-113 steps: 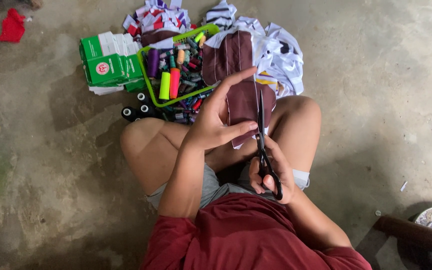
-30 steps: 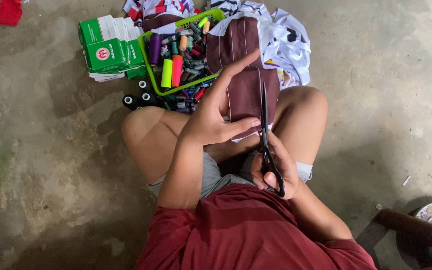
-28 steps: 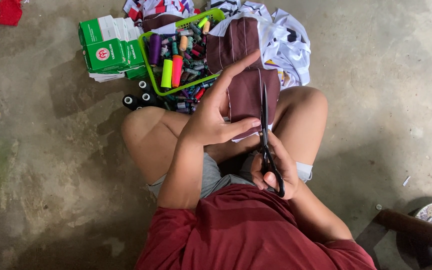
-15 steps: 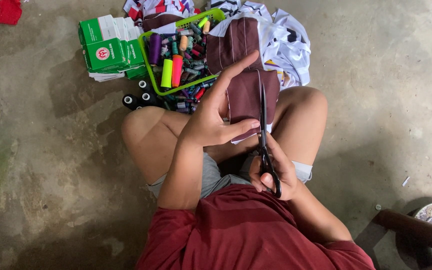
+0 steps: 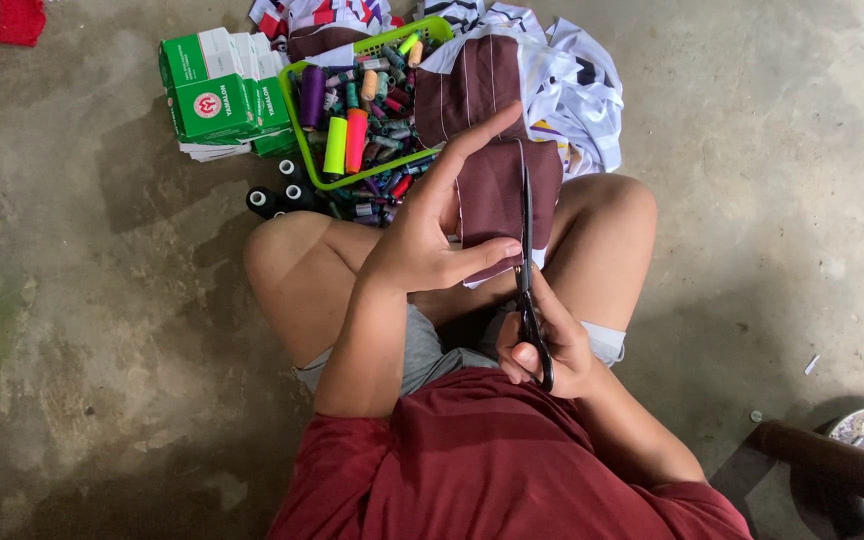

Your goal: The person uses scissors to cut strips of fabric from a brown and white textile piece while sitting on the floor.

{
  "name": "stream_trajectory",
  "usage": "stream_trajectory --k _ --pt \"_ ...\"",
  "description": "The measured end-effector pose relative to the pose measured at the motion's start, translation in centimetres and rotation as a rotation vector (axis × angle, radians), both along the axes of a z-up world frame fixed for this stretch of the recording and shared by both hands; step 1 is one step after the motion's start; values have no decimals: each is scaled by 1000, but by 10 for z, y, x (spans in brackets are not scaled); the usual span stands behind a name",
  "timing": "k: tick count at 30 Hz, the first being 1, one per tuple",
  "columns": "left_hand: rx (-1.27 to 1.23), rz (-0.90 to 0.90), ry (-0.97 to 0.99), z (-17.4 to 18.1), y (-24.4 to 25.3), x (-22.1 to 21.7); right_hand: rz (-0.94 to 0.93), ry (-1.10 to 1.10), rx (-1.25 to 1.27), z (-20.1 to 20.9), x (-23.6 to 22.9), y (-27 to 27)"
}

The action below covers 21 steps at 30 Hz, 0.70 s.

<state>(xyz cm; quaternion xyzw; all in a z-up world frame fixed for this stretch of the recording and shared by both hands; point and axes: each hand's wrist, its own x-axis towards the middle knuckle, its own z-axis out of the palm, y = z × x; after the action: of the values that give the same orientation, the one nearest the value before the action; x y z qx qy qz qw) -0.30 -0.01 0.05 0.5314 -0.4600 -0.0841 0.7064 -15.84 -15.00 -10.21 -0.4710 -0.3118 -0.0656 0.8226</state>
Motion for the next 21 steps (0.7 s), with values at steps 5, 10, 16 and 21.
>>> stream_trajectory --k 5,10,16,21 --pt "6 -2 -23 -2 1 3 -4 11 3 0 -1 0" --pt "-4 -16 -12 -1 0 2 1 18 9 -3 -1 -1" --pt "-13 11 -1 -2 0 0 -33 26 -29 -8 -2 0" --pt "12 30 -33 -4 0 2 -65 44 -49 -10 -2 0"
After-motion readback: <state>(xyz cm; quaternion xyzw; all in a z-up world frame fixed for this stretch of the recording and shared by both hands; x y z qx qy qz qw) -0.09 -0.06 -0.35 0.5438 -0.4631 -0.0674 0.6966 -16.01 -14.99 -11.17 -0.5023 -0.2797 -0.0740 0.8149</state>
